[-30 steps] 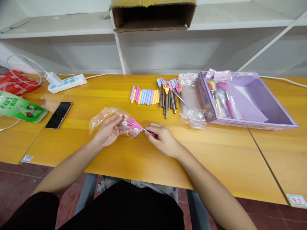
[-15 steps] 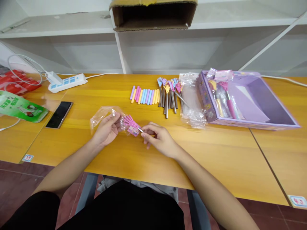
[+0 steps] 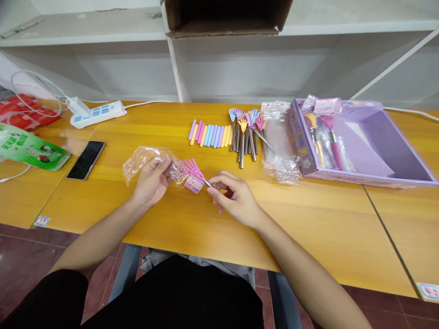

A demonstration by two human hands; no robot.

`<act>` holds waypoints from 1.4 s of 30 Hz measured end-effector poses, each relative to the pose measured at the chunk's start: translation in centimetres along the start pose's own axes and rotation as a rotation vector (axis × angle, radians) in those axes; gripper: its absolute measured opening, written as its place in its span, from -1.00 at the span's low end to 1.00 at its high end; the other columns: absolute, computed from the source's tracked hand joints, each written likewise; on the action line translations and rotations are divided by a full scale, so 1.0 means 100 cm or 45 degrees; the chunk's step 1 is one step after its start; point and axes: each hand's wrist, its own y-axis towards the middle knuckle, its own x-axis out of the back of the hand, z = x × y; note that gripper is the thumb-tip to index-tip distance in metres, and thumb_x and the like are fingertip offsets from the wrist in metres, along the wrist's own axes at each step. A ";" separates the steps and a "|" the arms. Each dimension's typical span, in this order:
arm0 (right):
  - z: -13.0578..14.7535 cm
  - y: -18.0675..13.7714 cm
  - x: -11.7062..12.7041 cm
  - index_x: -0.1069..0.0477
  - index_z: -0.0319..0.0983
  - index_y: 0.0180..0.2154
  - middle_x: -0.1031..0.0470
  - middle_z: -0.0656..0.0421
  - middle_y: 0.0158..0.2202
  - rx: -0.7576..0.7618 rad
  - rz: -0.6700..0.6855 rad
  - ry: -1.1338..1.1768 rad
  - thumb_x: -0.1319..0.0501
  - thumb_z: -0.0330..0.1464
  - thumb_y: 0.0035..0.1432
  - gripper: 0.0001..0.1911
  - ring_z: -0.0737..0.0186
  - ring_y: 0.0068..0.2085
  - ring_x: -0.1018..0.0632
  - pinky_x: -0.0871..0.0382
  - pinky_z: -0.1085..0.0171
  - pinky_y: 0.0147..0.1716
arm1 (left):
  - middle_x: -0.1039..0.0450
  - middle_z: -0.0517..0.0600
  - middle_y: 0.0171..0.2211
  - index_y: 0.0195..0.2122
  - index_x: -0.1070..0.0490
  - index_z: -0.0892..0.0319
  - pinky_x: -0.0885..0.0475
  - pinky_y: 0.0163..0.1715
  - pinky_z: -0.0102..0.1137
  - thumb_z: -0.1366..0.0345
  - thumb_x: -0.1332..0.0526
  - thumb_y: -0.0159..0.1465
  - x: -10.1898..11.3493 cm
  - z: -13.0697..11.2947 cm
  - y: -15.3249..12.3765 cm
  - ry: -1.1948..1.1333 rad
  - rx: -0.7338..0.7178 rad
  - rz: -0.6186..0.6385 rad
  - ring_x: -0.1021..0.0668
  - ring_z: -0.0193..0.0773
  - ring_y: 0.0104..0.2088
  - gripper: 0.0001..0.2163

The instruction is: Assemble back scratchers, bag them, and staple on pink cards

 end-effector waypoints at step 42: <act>-0.008 0.001 -0.023 -0.21 -0.10 0.03 -0.45 0.35 -0.30 -0.301 -0.079 0.304 -0.59 -0.06 0.06 -0.28 0.25 -0.45 -0.64 -0.58 0.31 -0.61 | -0.65 -0.02 -0.27 -0.25 -0.65 0.23 -0.54 -0.09 -0.39 0.12 -0.65 0.11 -0.009 0.032 -0.019 -0.028 0.148 0.263 -0.63 -0.32 -0.23 -0.66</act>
